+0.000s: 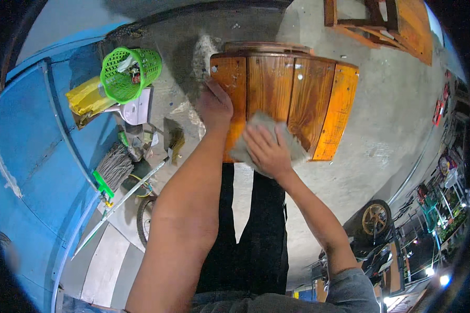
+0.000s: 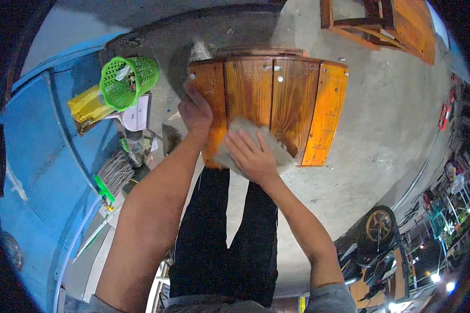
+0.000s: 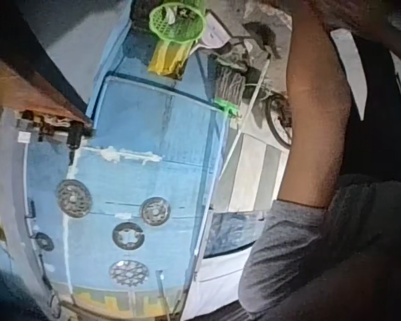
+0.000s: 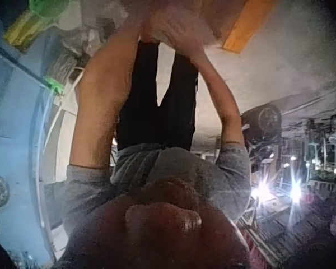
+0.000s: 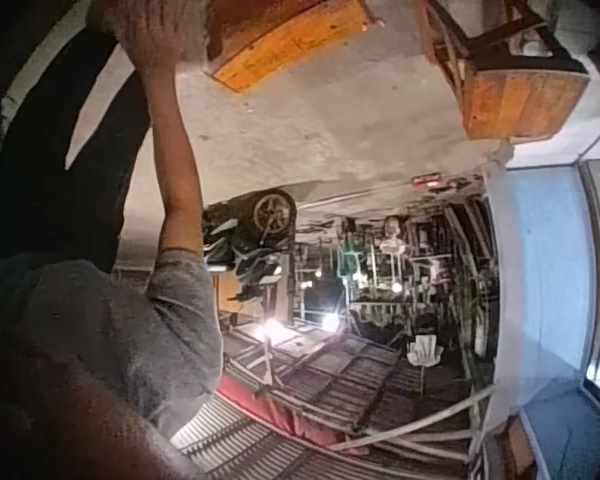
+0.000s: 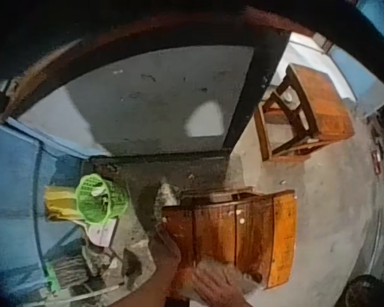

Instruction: The person scrubs a wooden stool with a cloth, focusing on the seat and legs. They rotate the stool to access different sides and continue scrubbing the surface thoroughly.

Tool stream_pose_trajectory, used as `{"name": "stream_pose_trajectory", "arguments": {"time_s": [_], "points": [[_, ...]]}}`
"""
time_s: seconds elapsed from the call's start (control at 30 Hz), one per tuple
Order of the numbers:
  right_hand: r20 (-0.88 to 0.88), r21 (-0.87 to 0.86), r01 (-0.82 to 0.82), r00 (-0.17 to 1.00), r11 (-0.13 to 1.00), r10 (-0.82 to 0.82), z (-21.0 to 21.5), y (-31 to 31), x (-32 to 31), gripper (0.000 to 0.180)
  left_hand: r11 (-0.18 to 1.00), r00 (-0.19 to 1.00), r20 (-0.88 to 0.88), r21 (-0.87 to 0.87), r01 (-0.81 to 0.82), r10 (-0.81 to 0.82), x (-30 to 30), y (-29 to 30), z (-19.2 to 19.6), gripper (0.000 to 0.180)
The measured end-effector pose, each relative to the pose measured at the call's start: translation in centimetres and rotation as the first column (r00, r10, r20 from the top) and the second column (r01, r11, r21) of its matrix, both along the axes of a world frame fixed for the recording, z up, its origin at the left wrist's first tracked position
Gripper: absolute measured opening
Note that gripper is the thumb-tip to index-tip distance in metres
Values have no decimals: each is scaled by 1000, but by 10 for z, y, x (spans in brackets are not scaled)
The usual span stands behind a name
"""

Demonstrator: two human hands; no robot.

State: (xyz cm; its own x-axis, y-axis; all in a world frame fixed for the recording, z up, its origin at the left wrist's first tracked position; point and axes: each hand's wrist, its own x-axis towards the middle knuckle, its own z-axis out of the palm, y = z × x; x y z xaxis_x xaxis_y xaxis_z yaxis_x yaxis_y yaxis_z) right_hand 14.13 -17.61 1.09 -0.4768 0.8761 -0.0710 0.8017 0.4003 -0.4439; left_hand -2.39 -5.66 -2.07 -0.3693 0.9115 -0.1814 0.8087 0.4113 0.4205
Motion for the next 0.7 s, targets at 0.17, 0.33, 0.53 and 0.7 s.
{"name": "stream_pose_trajectory", "arguments": {"time_s": [0.17, 0.33, 0.53, 0.7], "points": [[56, 65, -54, 997, 996, 50, -6, 53, 46, 59, 997, 987, 145, 9, -77, 74, 1, 4, 8, 55], [113, 299, 386, 894, 873, -434, -7, 165, 18, 52, 999, 987, 159, 32, -35, 30, -4, 2, -1, 55], [118, 108, -68, 991, 992, 56, -5, 68, -7, 57, 993, 978, 175, -53, -104, 112, 2, 8, 10, 55], [140, 35, -111, 984, 993, 105, -13, -17, 70, 56, 991, 970, 199, -23, -135, 137, 1, 6, 6, 59]]}}
